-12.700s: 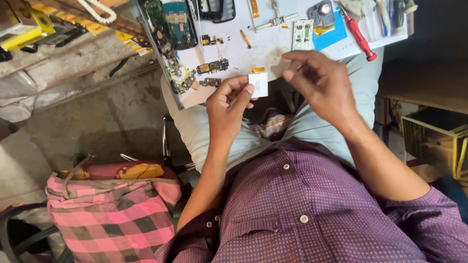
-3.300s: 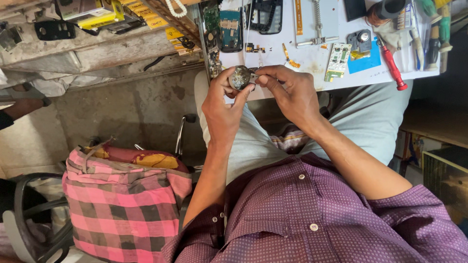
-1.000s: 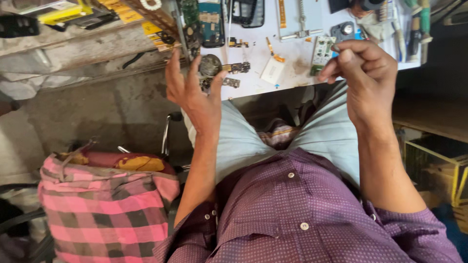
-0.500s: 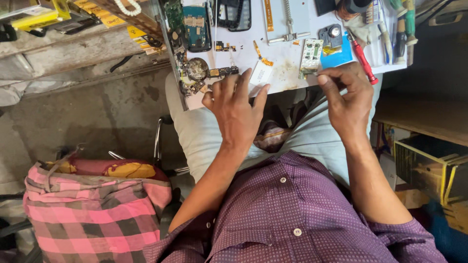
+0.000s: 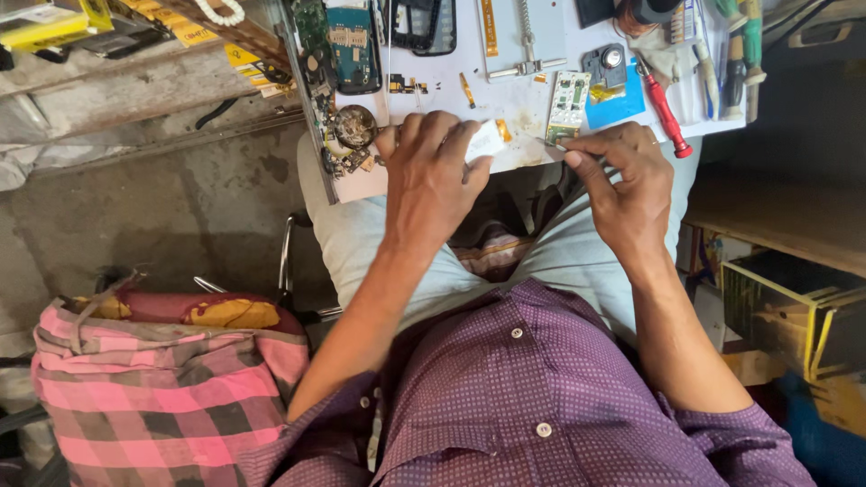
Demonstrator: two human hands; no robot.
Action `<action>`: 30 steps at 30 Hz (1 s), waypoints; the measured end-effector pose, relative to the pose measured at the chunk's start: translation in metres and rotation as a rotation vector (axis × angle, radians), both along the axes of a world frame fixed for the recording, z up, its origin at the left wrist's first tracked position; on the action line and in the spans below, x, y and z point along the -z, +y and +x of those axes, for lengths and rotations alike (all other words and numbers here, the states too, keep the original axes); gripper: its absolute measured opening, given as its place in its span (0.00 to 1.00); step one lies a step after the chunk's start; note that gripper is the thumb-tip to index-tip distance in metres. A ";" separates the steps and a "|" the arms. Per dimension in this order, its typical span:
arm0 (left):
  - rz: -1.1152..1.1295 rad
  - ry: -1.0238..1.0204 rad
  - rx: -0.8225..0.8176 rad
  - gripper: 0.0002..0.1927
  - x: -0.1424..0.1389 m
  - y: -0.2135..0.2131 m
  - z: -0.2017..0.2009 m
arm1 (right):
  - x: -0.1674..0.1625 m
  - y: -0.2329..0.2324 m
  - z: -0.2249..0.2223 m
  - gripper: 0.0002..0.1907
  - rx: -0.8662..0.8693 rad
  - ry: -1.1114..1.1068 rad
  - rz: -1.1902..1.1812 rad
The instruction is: The person sits at a repair workbench and handles a small phone display assembly, peeling a protective film from it and positioning it. They then use a yellow soldering iron to work on the display's flex cable connector, at one point applying a purple tool alongside the iron, and continue soldering on the bench.
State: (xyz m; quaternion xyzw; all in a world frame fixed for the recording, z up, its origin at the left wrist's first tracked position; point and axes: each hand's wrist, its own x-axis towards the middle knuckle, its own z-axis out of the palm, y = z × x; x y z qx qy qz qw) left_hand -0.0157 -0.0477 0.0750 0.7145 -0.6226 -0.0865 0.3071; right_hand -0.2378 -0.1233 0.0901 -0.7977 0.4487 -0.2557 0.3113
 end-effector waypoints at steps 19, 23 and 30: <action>-0.018 0.040 0.270 0.20 -0.004 0.005 0.030 | 0.005 0.002 0.014 0.12 -0.215 0.167 -0.245; -0.018 0.050 0.269 0.20 -0.002 0.004 0.029 | 0.005 0.003 0.014 0.13 -0.224 0.173 -0.244; -0.023 0.047 0.265 0.20 0.000 0.004 0.028 | 0.008 0.002 0.014 0.13 -0.230 0.179 -0.256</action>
